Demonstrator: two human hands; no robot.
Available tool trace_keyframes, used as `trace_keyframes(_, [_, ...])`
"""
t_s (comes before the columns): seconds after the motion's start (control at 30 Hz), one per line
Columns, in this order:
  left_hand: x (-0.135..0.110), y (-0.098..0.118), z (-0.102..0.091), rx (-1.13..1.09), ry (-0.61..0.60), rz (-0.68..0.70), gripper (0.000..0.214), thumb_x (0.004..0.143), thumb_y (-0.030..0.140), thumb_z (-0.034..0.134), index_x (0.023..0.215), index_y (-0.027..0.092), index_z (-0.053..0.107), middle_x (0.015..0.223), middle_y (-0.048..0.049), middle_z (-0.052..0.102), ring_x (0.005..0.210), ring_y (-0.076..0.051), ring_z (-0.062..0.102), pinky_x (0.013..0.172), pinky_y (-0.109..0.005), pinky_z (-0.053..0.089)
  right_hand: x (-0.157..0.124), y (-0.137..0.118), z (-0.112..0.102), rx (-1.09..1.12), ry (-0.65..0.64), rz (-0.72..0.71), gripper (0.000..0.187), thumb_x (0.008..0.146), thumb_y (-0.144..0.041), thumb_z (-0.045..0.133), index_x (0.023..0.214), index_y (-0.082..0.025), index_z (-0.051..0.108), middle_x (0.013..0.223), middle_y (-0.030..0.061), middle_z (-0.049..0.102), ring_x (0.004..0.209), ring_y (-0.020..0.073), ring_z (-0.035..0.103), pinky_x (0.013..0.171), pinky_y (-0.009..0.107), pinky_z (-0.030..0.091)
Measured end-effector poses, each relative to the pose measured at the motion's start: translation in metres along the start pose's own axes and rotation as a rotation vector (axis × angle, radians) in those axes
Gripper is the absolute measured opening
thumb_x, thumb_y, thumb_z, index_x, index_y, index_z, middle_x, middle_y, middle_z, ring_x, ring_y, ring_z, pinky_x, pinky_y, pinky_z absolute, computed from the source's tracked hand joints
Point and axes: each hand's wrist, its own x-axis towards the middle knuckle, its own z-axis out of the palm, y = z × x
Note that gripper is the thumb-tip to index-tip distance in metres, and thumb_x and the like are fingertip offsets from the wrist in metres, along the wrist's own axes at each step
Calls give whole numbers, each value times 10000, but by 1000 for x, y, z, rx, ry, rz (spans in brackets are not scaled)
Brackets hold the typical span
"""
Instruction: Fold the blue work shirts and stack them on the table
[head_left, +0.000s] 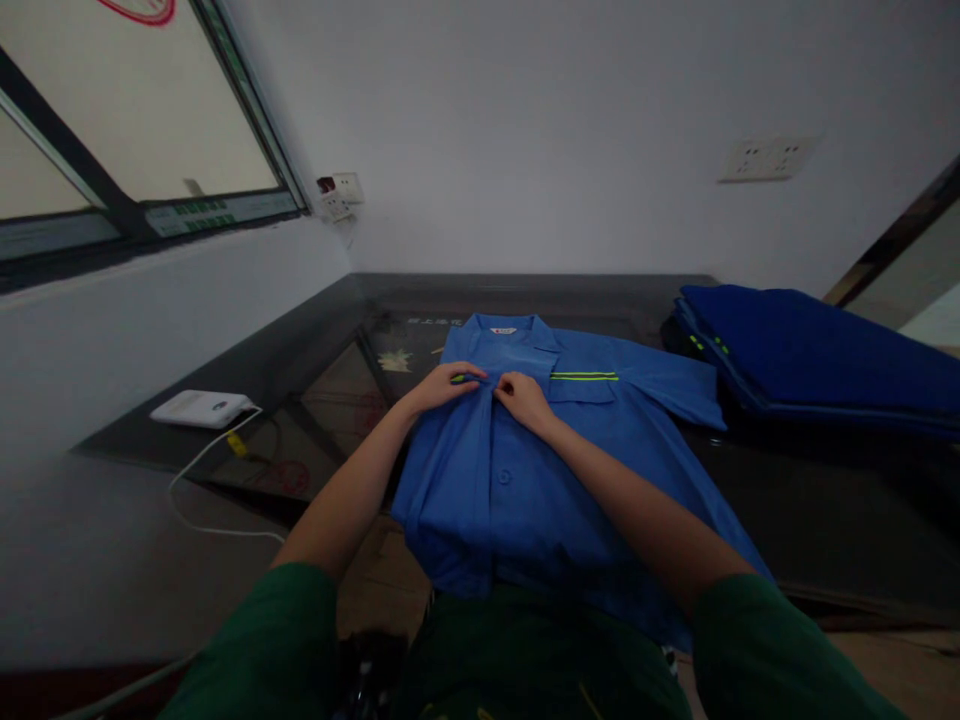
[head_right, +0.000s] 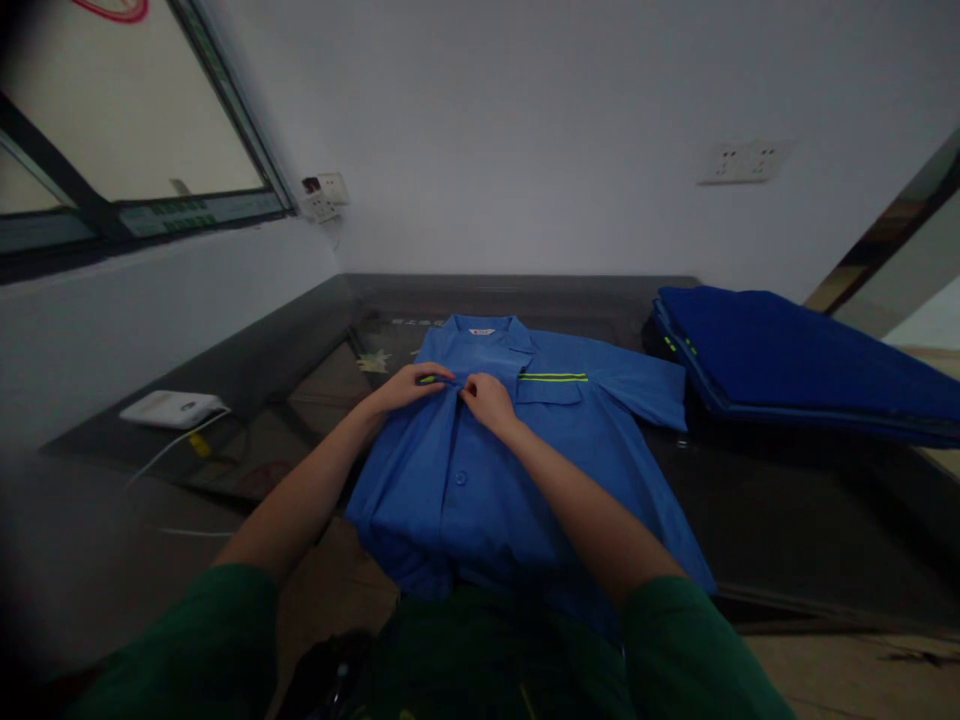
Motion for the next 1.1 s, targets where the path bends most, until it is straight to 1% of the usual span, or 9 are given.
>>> trace_keyframes(0.13, [1,1,7,-49,-20,17,281,831,352,642,1035,163,683,1082,-96,687,1040,-205,624,973,-379,460,1,1,-2,14,-7,0,118,871,-164,569,847,-130,679,854,60,676,789,154,578,709,241,391])
trace_keyframes(0.2, [3,-1,14,-35,-18,-8,250,824,334,648,1007,166,679,1025,-81,694,992,-200,633,941,-371,477,-1,2,-6,-8,-31,-18,87,851,-167,613,887,-136,687,867,57,670,798,155,581,714,241,398])
trace_keyframes(0.33, [5,-4,20,-39,-16,-33,217,829,313,629,986,168,665,984,-63,691,948,-191,632,902,-349,491,-12,6,-20,-104,-74,-67,136,792,-176,702,925,-148,688,897,58,653,852,171,583,769,256,412])
trace_keyframes(0.43, [6,-2,21,-18,-11,-22,212,842,321,601,971,166,663,968,-64,688,937,-196,627,896,-349,486,-20,3,-27,-174,-106,-84,62,834,-156,648,880,-159,689,906,60,649,885,174,581,789,255,413])
trace_keyframes(0.63, [6,-1,22,9,6,-38,172,836,297,589,942,172,643,948,-63,687,912,-204,625,859,-350,492,-23,-8,-28,-263,-103,-159,186,914,-147,523,959,-186,699,979,64,659,949,187,577,789,259,424])
trace_keyframes(0.77, [7,0,24,45,-4,-32,152,848,288,568,918,170,634,932,-67,684,882,-203,618,833,-344,486,-23,-6,-29,-304,-148,-264,238,937,-171,488,1012,-183,714,1006,83,653,960,196,569,813,275,435])
trace_keyframes(0.93, [7,3,29,126,0,1,142,864,284,552,914,176,630,955,-76,673,919,-210,600,877,-360,466,-30,5,-37,-292,-212,-367,311,911,-128,501,1146,-197,692,1120,102,630,1040,209,551,911,329,429])
trace_keyframes(1.03, [7,4,30,165,4,42,150,875,301,552,929,188,634,991,-78,662,976,-216,583,934,-382,439,-37,12,-41,-237,-205,-325,381,892,-100,510,1236,-202,639,1177,102,617,1067,202,560,927,332,437])
trace_keyframes(1.1, [7,3,31,179,7,68,153,876,304,561,956,198,636,1025,-76,652,1024,-220,568,969,-396,418,-41,14,-41,-219,-196,-281,380,892,-92,498,1229,-194,642,1172,101,621,1053,199,576,910,326,452])
